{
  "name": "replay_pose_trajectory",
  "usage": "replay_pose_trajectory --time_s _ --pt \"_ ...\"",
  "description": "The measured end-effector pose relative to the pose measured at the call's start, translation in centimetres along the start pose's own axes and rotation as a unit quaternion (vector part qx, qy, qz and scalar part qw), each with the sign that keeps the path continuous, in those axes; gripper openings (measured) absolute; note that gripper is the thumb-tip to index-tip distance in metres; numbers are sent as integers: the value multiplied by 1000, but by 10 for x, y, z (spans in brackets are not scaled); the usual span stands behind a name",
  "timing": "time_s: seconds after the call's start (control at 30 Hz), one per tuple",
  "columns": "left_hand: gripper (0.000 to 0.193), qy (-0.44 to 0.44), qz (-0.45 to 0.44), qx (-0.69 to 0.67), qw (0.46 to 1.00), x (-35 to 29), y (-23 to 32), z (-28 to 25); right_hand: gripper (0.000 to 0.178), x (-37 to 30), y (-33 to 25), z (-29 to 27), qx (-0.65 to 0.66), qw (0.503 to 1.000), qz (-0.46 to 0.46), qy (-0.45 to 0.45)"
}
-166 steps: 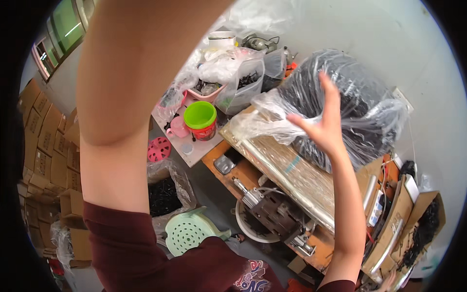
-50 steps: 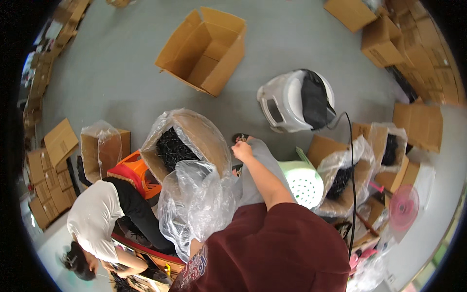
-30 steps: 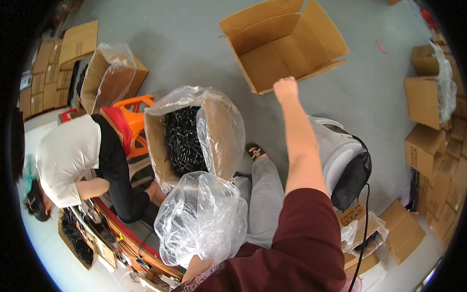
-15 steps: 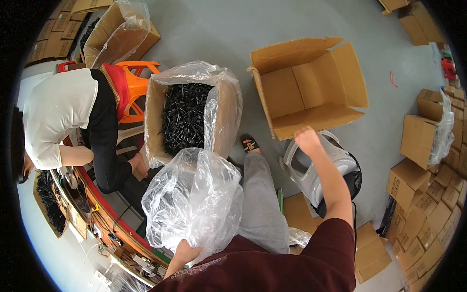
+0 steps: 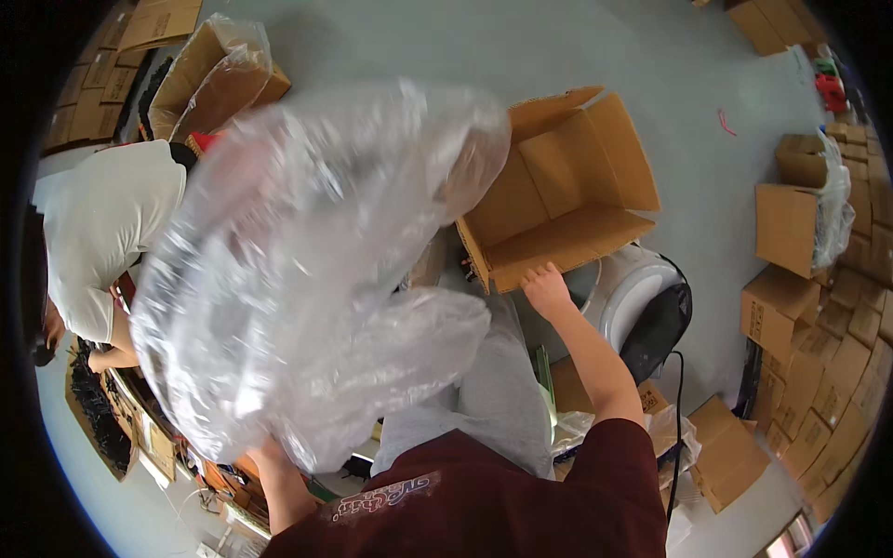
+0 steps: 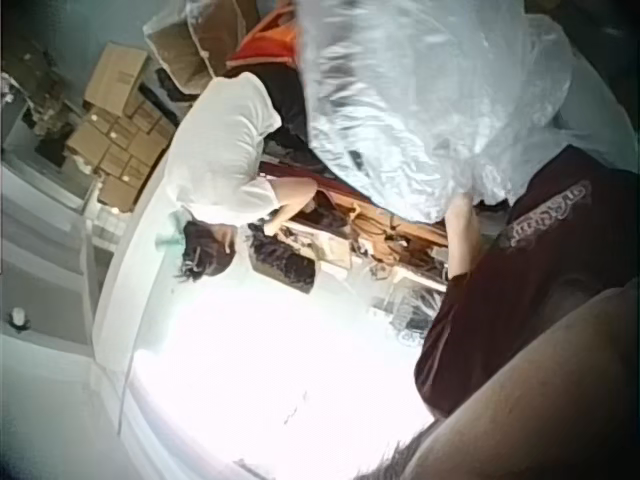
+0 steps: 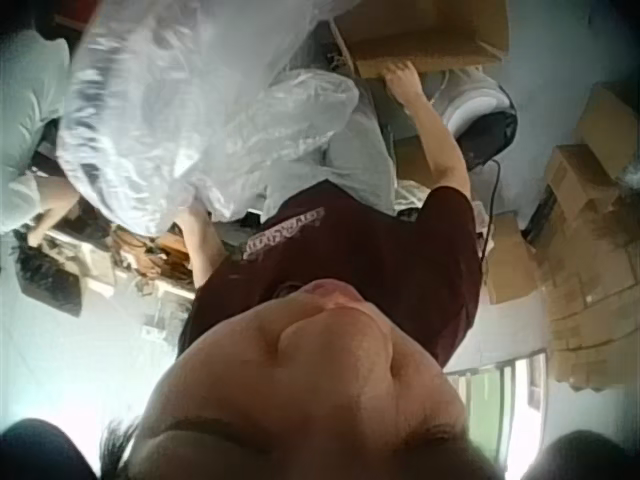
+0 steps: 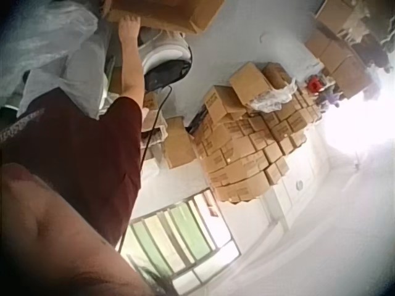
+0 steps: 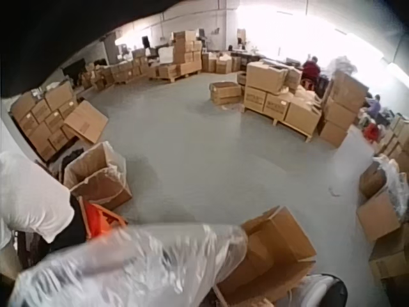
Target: Assembling small black plastic components and using a pneumatic press machine to join them.
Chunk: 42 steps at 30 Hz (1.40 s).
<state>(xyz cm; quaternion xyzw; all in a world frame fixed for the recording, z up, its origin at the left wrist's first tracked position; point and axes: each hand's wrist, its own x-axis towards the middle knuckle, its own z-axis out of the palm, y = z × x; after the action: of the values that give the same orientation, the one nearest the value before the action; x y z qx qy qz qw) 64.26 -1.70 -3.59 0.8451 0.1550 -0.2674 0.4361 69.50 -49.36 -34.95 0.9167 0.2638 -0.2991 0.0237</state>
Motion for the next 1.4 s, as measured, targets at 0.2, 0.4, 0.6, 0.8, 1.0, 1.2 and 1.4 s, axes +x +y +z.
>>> replay_pose_trajectory --time_s 0.2,0.4,0.6,0.8,1.0,1.2,1.4 --pt "41 -118 194 -52 972 92 100 41 33 -33 -39 -76 463 791 87 391" --pt "35 32 610 -81 788 154 244 192 37 -83 9 -157 673 532 253 448" --pt "74 38 616 -69 784 163 272 248 42 -77 44 -154 701 381 361 482" --pt "122 -38 472 176 863 223 166 244 54 -67 50 -101 805 319 341 367" --pt "38 -124 345 248 897 244 112 315 64 -51 38 -53 836 346 241 352" --pt "19 111 467 220 849 260 125 230 39 -53 86 -17 728 447 283 436" --pt "19 94 477 168 857 255 187 139 22 -62 54 -101 400 863 234 200"
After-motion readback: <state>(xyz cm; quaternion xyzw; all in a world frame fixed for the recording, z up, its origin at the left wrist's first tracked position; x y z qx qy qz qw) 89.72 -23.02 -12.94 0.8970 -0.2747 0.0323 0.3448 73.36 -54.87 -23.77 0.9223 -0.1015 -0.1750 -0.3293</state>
